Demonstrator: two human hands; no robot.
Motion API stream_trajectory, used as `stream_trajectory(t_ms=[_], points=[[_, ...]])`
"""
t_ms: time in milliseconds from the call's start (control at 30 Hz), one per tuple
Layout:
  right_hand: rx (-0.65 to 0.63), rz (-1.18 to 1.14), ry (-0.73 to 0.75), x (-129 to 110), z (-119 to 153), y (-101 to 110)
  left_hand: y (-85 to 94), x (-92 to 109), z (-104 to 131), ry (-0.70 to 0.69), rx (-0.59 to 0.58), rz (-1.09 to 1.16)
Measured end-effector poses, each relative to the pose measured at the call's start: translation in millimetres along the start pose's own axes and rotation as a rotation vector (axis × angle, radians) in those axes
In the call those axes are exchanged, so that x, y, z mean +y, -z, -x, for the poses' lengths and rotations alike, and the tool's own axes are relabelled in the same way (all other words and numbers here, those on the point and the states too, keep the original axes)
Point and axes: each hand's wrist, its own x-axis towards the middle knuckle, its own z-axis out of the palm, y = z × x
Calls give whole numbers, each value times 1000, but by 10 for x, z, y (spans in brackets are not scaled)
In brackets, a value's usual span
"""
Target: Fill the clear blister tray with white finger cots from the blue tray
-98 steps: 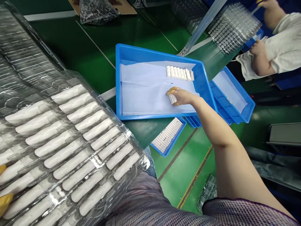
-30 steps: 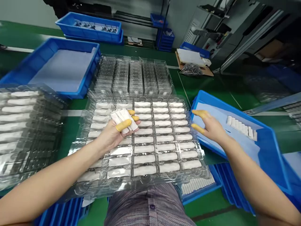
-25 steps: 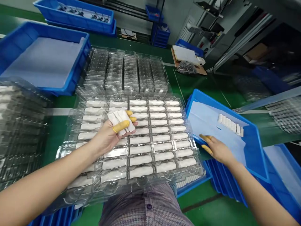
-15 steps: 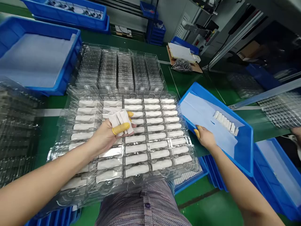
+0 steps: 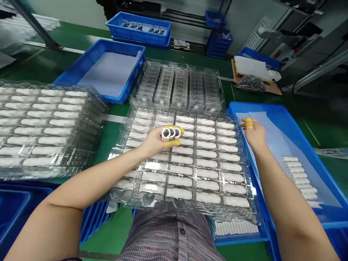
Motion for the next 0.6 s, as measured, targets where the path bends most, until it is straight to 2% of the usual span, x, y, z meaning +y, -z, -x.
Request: stream_trajectory(t_ms=[67, 133, 233, 300, 367, 433, 600], points=[[142, -33, -38, -406, -69, -2, 34, 0, -19, -101, -24, -116], [114, -99, -31, -911, -68, -29, 49, -3, -33, -233, -48, -227], [-79, -164, 214, -1634, 14, -117, 57, -20, -34, -398, -97, -377], [-268, -258, 383, -1971, 87, -215, 58, -35, -19, -457, -105, -438], [-428, -339, 460, -2161, 152, -338, 54, -45, 1, -489, -97, -477], [-491, -388, 475, -2228, 198, -457, 46, -46, 12, -510, -93, -495], [-393, -383, 502, -2200, 242, -583, 24, -54, -10, -520, -86, -496]])
